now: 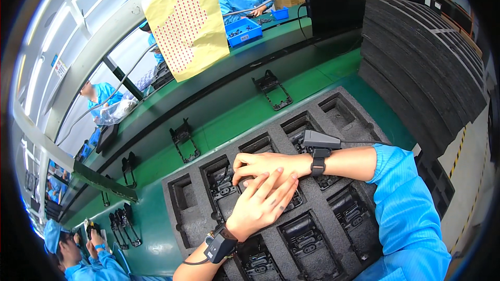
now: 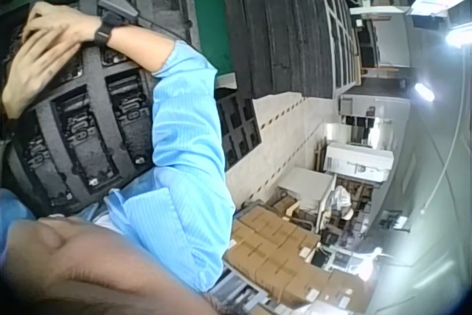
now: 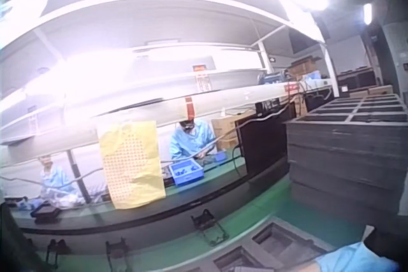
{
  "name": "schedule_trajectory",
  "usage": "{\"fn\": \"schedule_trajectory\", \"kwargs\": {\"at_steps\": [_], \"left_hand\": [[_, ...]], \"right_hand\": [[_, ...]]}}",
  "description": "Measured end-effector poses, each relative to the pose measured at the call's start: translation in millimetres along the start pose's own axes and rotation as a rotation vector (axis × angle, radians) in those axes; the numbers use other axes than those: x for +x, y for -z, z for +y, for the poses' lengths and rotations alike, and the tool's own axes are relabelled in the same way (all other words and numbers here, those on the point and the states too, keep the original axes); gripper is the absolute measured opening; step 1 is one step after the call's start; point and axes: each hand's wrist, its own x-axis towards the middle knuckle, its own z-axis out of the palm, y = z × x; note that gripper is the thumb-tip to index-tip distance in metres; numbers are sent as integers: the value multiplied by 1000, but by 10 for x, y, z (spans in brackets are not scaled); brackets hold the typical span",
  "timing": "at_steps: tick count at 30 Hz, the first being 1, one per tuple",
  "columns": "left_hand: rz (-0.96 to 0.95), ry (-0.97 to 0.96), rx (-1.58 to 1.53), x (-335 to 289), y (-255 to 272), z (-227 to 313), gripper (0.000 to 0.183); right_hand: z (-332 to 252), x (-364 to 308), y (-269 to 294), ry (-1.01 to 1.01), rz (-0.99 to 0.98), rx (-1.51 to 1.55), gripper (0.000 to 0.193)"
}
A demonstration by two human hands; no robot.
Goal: Assembling and inspecting handheld electronic terminals in a factory assembly line.
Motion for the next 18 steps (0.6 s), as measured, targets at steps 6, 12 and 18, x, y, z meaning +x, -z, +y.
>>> {"fn": "schedule_trajectory", "kwargs": {"at_steps": [6,12,18], "left_hand": [[86,-31,-69,6,15,-16,36],[106,-37,-110,6,21,-35,34],[46,56,-72,39,31,-34,43]], "right_hand": [[12,-5,-12,-18,-6,-8,24],[21,-14,-9,11,14,29,25],[25,-3,26,20,-9,70,28]]}}
